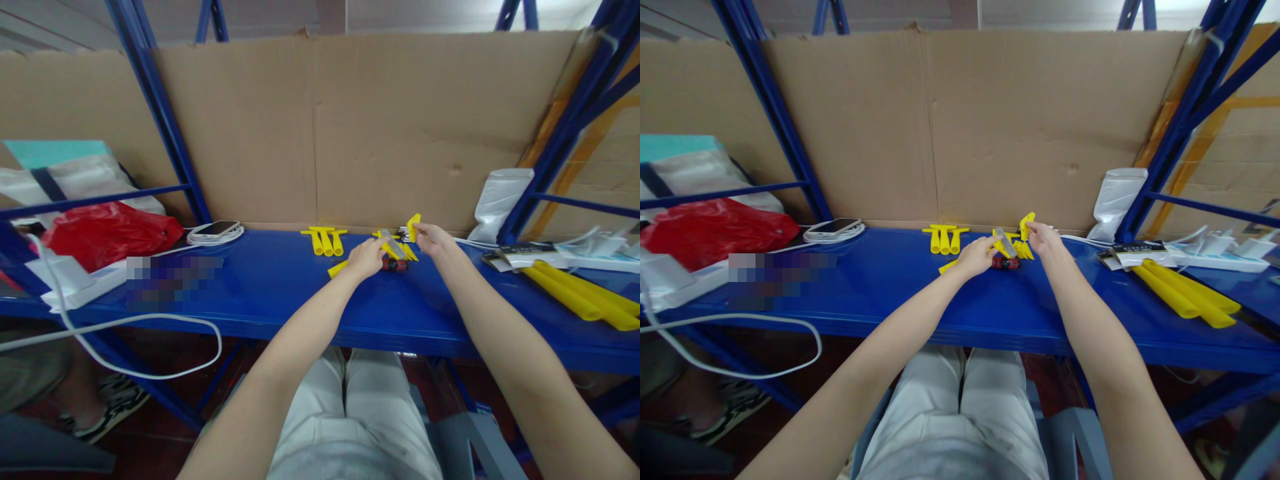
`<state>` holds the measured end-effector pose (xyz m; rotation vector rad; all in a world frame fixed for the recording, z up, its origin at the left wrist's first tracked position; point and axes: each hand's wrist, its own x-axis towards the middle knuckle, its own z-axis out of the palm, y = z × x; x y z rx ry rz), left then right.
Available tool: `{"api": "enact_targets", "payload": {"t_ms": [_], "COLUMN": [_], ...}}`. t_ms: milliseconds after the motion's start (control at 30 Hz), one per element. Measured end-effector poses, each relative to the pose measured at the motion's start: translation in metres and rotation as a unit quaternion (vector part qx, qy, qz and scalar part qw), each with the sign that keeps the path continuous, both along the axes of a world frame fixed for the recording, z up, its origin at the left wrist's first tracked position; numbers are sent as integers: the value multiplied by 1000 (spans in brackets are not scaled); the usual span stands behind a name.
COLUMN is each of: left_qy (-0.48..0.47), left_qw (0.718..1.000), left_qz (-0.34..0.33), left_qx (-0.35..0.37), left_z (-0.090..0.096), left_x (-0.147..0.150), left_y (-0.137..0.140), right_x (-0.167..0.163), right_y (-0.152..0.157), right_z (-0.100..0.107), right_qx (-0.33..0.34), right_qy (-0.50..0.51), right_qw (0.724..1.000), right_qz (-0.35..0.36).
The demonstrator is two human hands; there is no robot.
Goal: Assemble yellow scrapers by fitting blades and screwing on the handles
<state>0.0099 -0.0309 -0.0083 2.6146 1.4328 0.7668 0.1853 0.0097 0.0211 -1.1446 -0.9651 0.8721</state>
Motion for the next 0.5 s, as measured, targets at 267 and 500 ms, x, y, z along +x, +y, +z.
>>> {"api": "enact_targets", "payload": {"t_ms": [267, 500], "left_qy": [3, -11], "left_qw": [1000, 1000], "left_qz": [7, -2], "left_qx": [-6, 0], "left_z": [0, -2], "left_x": [1, 2], "left_y": [0, 5], "right_x": [-8, -15], "right_y": [-14, -22], "right_z": [5, 6], "right_qx": [-28, -44], "right_qy": [108, 31], "right_qw": [994, 999], "right_qz": [12, -7]}}
